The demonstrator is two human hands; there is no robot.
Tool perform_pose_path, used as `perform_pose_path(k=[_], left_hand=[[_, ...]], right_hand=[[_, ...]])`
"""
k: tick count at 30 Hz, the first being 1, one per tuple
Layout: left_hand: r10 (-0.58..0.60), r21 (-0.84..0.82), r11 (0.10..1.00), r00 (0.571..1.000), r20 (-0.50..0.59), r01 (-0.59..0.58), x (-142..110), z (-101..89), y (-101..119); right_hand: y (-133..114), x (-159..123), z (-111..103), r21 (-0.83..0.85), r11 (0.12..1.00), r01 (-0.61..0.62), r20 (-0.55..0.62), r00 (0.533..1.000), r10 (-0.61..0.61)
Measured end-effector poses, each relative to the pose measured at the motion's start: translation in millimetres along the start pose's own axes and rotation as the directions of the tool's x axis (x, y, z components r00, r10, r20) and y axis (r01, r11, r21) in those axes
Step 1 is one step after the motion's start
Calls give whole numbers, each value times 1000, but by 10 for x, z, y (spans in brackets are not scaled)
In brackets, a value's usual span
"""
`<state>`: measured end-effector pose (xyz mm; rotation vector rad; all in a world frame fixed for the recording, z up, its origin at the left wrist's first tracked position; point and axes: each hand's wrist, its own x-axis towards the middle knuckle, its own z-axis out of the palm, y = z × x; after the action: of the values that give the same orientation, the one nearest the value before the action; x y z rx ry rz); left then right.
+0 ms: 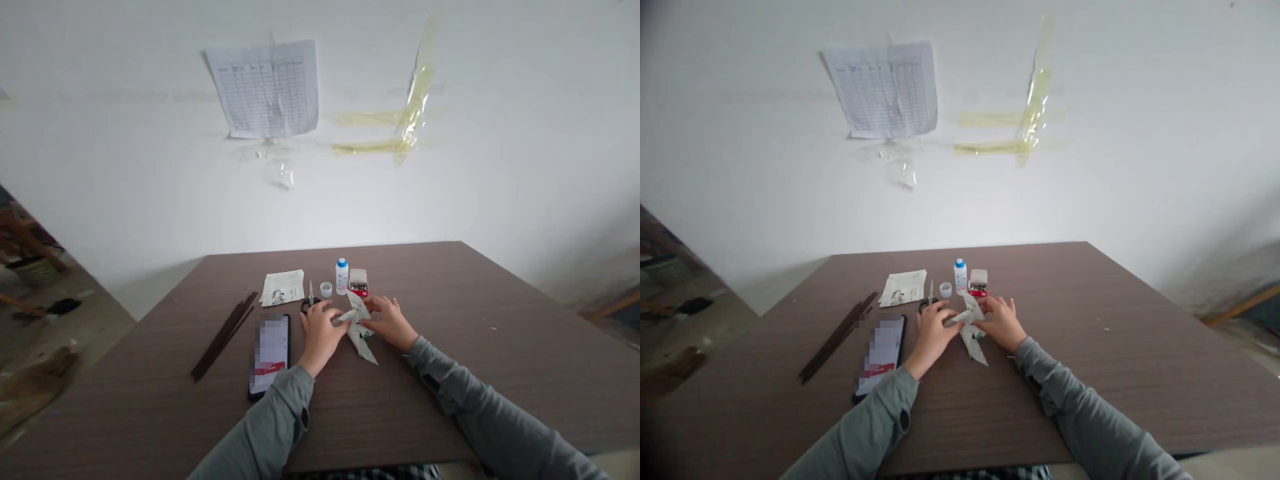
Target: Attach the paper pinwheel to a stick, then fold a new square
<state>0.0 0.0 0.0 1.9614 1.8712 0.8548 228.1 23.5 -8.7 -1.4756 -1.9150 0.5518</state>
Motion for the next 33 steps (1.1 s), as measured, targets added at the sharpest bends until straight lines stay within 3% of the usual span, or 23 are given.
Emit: perform_pose_path(k=[12,20,28,33], left_hand=[[59,155,986,998,27,-62,-99,-100,3],[107,264,958,993,44,-115,-145,-87,-124],[136,233,961,988,77,-150,-164,-162,-111],[119,244,959,988,103,-141,-170,-190,-100]], right_hand=[[59,-10,41,-62,998,23,26,999,-22],[49,-43,45,-122,993,5,13,1000,-3],[101,-31,22,-117,993,-12,6,1000,13],[155,-27,-8,-52,998,23,-59,998,-26]])
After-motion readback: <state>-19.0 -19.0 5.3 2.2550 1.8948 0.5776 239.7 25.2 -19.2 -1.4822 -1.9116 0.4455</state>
